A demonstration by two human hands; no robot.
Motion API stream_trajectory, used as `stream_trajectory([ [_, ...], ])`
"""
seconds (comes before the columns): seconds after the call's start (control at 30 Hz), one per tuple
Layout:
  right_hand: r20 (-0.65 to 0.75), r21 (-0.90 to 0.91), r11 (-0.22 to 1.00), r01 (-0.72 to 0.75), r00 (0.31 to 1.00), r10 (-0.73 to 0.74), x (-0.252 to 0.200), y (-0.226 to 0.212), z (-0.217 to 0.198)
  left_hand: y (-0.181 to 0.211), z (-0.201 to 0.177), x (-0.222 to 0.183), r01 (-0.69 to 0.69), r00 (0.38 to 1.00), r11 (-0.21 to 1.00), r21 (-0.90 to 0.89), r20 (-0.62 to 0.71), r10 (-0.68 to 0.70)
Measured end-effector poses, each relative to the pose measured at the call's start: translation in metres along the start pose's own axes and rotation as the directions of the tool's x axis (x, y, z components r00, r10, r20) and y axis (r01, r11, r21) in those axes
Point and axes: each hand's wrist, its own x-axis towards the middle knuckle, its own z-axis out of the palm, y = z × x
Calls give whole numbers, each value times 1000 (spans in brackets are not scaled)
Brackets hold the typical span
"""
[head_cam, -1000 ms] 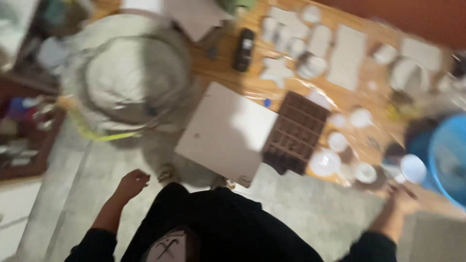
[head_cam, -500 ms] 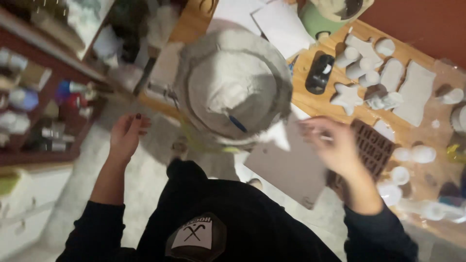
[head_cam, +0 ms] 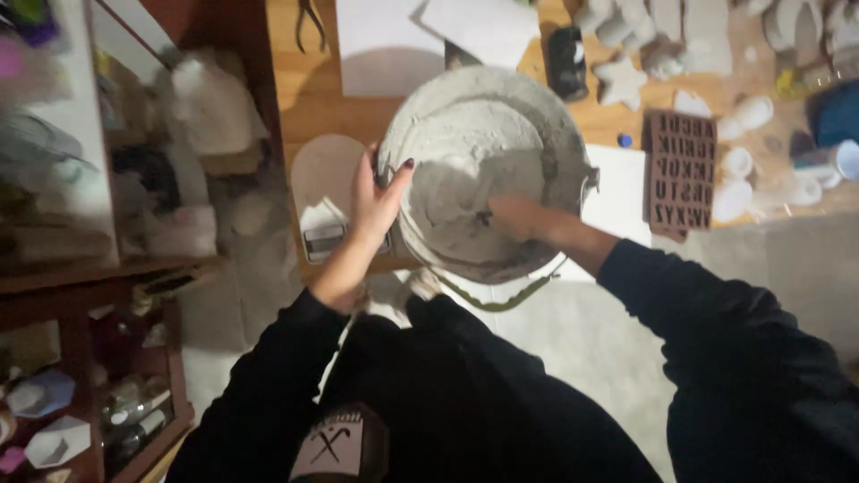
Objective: Mixing a white plaster or gypsum-like substance in a bucket using a spatula at a workshop bench.
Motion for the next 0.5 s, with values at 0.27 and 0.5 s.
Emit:
stream_trajectory([
  [0.27, -183, 7, 935, -356, 918, 351, -4, -28, -49, 4, 12, -13, 295, 940, 884, -363, -56, -336],
  [0.5, -246, -475, 875, -97, 969, -26, -18, -37, -18, 38, 15, -9, 301, 944, 879, -370, -15, -329],
])
